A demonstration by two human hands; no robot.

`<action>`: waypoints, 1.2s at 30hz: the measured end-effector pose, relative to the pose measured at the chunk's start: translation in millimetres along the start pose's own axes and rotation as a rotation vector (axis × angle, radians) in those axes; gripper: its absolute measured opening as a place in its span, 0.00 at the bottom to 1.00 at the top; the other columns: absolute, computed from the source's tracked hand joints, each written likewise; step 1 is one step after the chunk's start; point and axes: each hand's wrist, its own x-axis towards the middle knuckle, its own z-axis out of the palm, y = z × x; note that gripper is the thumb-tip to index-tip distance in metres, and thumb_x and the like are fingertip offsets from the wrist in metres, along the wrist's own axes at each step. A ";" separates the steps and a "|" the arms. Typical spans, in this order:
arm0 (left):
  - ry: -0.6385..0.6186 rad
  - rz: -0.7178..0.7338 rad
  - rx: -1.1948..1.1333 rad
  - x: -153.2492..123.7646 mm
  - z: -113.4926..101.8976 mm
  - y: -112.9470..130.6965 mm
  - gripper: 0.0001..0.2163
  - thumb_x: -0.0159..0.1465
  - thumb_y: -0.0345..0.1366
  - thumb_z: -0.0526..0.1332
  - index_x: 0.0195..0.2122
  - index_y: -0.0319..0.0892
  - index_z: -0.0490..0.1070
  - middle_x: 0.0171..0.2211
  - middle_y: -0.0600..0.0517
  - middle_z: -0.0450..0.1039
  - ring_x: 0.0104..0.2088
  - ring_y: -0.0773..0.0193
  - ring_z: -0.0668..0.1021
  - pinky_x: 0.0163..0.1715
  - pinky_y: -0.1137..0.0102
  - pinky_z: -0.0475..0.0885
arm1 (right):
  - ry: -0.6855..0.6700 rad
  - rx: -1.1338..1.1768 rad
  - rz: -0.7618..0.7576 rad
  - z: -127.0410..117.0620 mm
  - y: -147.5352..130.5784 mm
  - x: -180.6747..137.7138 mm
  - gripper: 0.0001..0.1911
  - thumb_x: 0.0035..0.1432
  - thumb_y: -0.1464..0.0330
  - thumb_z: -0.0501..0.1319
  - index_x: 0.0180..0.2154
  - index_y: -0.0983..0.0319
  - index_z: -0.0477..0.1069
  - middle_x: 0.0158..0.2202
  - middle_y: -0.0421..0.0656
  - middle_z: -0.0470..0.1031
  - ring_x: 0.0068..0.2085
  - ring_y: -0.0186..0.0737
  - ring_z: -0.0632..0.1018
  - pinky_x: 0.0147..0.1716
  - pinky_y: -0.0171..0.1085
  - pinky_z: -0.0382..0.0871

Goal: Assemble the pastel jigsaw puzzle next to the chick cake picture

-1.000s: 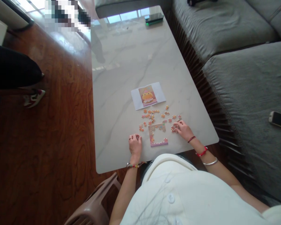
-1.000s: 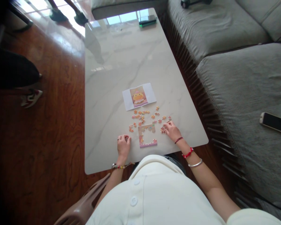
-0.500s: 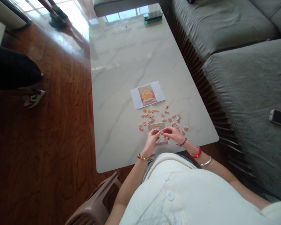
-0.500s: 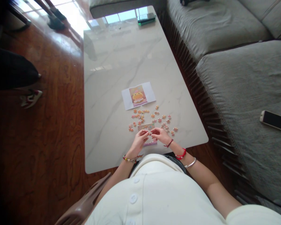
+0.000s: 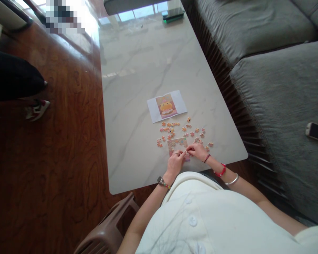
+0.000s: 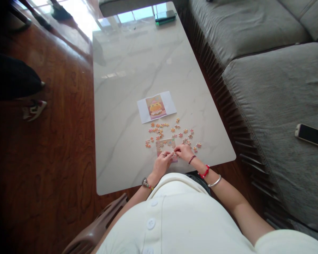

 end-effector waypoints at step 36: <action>0.071 0.307 0.306 -17.5 16.2 -12.3 0.12 0.60 0.34 0.51 0.44 0.50 0.65 0.52 0.54 0.61 0.50 0.62 0.63 0.44 0.65 0.62 | -0.070 -0.209 -0.031 6.0 -4.1 -1.2 0.09 0.47 0.75 0.55 0.27 0.63 0.73 0.29 0.44 0.75 0.32 0.34 0.72 0.33 0.31 0.62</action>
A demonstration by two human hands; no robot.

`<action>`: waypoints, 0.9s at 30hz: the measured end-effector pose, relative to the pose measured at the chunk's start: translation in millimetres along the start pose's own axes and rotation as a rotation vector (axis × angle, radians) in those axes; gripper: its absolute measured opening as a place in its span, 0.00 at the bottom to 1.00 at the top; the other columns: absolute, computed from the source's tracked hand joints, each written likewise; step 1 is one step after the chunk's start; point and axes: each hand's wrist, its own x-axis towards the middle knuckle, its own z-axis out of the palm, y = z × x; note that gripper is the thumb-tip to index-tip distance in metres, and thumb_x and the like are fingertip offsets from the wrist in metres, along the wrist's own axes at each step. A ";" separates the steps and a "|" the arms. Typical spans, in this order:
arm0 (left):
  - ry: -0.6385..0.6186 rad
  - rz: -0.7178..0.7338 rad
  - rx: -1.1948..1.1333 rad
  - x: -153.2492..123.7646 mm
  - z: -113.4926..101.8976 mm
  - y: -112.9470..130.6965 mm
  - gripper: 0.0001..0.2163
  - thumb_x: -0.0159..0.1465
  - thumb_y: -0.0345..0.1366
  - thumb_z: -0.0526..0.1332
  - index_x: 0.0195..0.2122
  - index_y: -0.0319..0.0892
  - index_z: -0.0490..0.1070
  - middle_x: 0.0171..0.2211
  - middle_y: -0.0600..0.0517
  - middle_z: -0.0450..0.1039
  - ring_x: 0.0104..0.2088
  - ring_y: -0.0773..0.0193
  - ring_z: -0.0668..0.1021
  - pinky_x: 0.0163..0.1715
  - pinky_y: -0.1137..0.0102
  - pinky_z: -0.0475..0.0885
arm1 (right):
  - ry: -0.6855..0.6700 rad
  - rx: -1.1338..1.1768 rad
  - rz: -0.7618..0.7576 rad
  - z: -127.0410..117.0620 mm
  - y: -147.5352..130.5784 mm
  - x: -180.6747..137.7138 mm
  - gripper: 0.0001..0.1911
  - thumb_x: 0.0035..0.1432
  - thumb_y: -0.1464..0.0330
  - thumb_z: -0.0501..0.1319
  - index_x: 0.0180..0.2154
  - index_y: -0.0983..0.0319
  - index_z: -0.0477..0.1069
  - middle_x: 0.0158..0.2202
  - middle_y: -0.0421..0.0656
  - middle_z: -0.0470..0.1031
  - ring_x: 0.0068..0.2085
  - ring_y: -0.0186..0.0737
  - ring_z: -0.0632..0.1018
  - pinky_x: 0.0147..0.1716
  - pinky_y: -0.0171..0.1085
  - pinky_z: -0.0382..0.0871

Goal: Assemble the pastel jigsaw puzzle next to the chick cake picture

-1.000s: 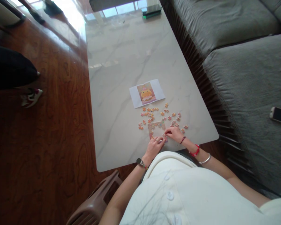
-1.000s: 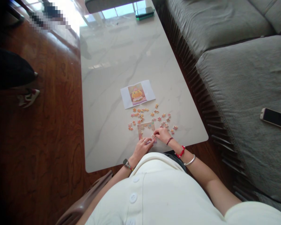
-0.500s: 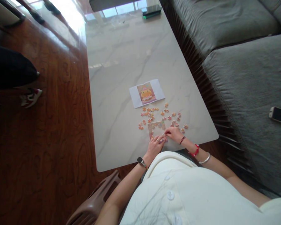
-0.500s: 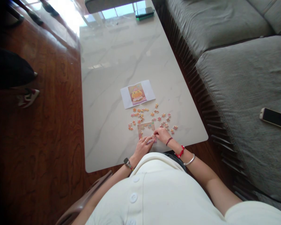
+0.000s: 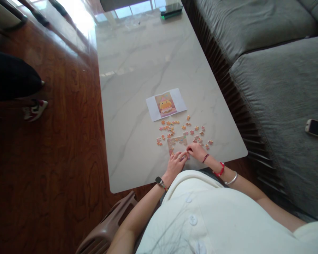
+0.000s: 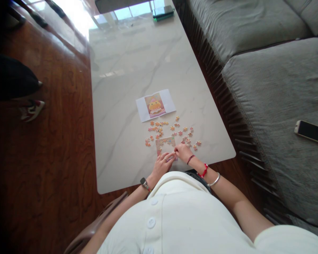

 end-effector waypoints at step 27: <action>-0.101 0.032 0.030 1.4 -6.5 0.0 0.16 0.60 0.34 0.50 0.50 0.49 0.59 0.48 0.51 0.63 0.46 0.63 0.64 0.42 0.68 0.62 | 0.447 0.281 0.133 -28.1 12.4 23.5 0.04 0.50 0.72 0.55 0.26 0.63 0.68 0.26 0.40 0.70 0.27 0.32 0.69 0.30 0.31 0.62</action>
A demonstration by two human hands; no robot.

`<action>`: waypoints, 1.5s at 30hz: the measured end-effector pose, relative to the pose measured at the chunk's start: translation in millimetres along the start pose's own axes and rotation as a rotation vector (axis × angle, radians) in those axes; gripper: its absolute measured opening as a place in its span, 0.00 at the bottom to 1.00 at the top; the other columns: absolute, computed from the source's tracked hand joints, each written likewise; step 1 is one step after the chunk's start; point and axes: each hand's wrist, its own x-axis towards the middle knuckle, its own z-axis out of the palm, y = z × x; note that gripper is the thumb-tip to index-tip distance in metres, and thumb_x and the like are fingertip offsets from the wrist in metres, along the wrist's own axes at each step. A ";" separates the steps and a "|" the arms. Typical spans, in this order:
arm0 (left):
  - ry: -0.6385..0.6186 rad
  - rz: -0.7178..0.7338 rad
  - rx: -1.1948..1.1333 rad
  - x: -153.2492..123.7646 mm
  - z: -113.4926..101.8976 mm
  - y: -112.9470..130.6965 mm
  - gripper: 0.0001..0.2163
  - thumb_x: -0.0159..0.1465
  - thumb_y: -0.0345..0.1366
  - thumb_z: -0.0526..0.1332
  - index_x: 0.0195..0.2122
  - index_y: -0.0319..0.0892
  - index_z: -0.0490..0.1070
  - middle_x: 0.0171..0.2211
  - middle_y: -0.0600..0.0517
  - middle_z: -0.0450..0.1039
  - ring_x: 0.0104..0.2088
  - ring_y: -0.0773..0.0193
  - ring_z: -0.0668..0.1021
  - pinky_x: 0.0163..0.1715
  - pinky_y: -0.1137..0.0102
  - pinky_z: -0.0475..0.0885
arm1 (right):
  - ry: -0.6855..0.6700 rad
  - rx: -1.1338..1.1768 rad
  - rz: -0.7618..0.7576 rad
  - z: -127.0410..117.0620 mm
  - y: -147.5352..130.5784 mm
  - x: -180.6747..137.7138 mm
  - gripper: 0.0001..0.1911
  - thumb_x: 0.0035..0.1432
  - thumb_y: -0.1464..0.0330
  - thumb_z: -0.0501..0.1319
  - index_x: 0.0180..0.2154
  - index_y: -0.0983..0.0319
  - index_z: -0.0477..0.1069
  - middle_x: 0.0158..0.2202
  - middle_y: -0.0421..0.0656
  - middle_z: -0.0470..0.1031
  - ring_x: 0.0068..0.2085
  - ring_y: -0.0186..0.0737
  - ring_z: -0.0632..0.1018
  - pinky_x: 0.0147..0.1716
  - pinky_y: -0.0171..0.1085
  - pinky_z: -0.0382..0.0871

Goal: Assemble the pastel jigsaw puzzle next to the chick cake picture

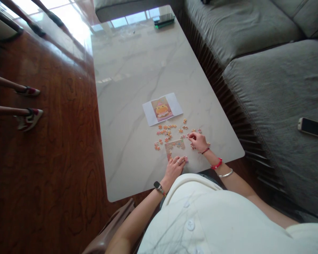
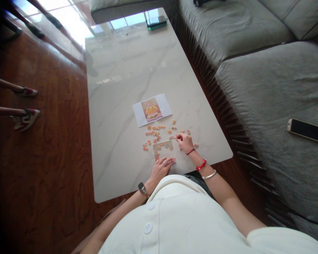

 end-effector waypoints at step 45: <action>-0.032 0.022 -0.017 -3.6 -0.7 0.3 0.17 0.61 0.34 0.49 0.52 0.46 0.57 0.50 0.49 0.63 0.49 0.63 0.63 0.41 0.69 0.61 | -0.378 -0.211 -0.243 17.6 6.2 -37.3 0.05 0.50 0.75 0.56 0.26 0.64 0.70 0.27 0.42 0.69 0.32 0.33 0.69 0.33 0.31 0.62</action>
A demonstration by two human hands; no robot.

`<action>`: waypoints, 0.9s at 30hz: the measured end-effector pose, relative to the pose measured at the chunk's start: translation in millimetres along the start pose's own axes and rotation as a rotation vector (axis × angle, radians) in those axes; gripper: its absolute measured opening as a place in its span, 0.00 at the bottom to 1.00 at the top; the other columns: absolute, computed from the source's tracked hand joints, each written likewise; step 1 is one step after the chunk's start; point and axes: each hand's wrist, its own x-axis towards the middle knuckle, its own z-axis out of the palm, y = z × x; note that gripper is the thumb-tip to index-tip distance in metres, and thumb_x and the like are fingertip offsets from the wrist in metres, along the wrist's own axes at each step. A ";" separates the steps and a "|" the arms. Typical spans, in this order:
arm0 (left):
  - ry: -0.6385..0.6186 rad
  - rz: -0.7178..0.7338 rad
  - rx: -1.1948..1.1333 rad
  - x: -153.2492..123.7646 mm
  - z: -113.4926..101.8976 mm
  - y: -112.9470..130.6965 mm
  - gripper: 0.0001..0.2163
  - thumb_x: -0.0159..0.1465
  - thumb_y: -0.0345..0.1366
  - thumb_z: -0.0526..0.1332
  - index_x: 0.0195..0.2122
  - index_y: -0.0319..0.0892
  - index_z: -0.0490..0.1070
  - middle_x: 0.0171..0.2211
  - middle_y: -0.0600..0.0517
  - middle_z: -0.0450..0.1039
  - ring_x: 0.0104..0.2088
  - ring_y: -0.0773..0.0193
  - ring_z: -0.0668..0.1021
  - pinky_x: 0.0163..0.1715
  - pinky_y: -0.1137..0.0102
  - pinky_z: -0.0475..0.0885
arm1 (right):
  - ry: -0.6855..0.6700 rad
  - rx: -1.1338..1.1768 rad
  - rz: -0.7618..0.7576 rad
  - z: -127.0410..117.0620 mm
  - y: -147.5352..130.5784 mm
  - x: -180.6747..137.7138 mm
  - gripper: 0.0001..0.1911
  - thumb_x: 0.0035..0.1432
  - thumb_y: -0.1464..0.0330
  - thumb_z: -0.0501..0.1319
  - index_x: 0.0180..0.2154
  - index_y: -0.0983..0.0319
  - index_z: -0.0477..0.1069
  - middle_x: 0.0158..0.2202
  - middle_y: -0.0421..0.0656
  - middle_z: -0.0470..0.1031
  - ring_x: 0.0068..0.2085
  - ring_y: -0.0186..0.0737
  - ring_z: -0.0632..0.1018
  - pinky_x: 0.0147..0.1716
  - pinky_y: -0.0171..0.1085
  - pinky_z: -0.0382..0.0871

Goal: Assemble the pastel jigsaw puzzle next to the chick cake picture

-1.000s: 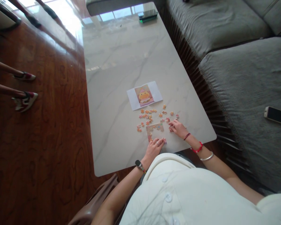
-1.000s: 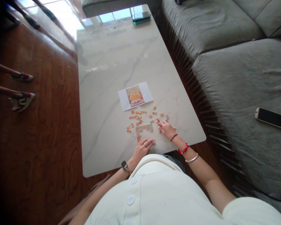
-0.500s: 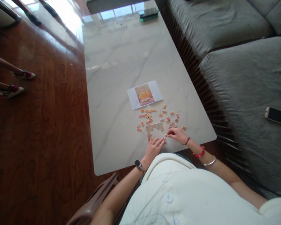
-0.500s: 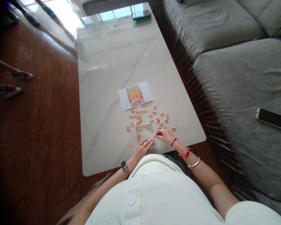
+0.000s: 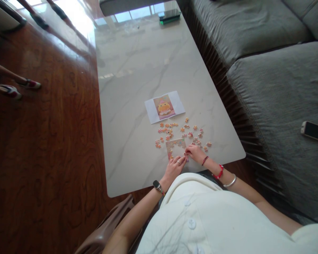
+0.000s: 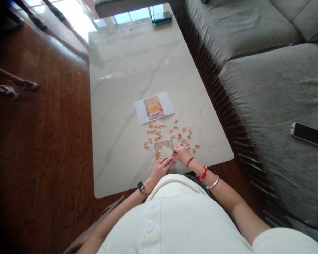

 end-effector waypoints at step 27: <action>-0.037 -0.013 -0.020 3.2 -10.6 1.2 0.16 0.61 0.35 0.47 0.50 0.48 0.59 0.51 0.51 0.61 0.45 0.62 0.65 0.41 0.66 0.61 | 0.002 -0.083 -0.032 -2.4 -10.3 -18.1 0.08 0.55 0.70 0.52 0.33 0.62 0.70 0.32 0.44 0.69 0.34 0.33 0.70 0.34 0.31 0.62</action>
